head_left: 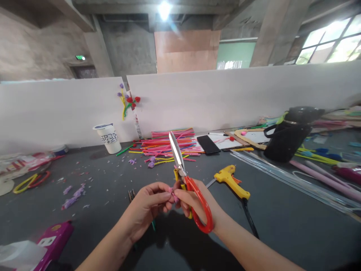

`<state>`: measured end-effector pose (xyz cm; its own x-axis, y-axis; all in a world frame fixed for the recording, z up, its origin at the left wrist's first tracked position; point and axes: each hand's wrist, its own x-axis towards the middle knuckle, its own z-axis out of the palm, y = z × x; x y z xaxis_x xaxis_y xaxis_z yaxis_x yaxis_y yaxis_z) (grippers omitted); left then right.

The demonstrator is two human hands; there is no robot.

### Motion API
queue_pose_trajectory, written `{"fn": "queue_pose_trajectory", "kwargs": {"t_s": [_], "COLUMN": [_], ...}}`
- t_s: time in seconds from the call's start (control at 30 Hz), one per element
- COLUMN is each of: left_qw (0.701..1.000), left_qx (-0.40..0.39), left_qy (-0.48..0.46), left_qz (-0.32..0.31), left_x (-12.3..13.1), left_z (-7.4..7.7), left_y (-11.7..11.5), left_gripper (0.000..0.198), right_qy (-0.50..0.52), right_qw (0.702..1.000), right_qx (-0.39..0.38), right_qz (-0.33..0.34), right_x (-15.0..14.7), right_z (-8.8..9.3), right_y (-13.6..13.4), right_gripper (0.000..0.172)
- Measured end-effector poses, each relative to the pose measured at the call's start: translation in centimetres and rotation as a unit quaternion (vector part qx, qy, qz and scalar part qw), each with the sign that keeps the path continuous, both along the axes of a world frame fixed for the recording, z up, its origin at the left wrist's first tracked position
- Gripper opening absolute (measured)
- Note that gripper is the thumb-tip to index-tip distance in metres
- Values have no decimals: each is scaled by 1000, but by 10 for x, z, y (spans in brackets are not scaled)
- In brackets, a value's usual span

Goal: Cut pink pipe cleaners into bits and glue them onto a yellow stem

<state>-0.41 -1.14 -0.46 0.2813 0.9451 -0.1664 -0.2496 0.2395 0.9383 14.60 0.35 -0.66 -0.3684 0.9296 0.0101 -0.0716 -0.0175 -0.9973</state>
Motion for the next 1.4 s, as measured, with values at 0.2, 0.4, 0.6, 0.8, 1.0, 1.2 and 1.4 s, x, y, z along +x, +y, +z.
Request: {"fn": "queue_pose_trajectory", "kwargs": {"t_s": [0.2, 0.4, 0.6, 0.8, 1.0, 1.2, 1.4], "left_qw": [997, 999, 920, 843, 873, 978, 965], "left_qx": [-17, 28, 221, 317, 278, 123, 118], "left_qy": [-64, 24, 308, 411, 375, 27, -123], "left_qz": [-27, -12, 102, 139, 144, 165, 198], "left_x": [-5, -3, 3, 2, 1, -10, -16], "left_z": [-4, 2, 4, -2, -1, 7, 8], "left_y": [-2, -6, -12, -15, -12, -1, 2], "left_gripper": [14, 13, 6, 10, 11, 3, 3], "right_qy": [-29, -37, -110, -146, -145, -272, -480], "right_qw": [1000, 999, 992, 982, 981, 942, 817], "right_qx": [1, -22, 30, 88, 97, 178, 308], "right_qz": [7, -4, -59, -77, -87, -80, -86], "right_x": [-5, -8, -7, -9, -13, -2, 3], "right_z": [2, 3, 2, -2, -4, -3, -5], "right_y": [-9, -13, -13, -13, -12, -6, -5], "right_gripper": [11, 12, 9, 6, 11, 22, 30]}}
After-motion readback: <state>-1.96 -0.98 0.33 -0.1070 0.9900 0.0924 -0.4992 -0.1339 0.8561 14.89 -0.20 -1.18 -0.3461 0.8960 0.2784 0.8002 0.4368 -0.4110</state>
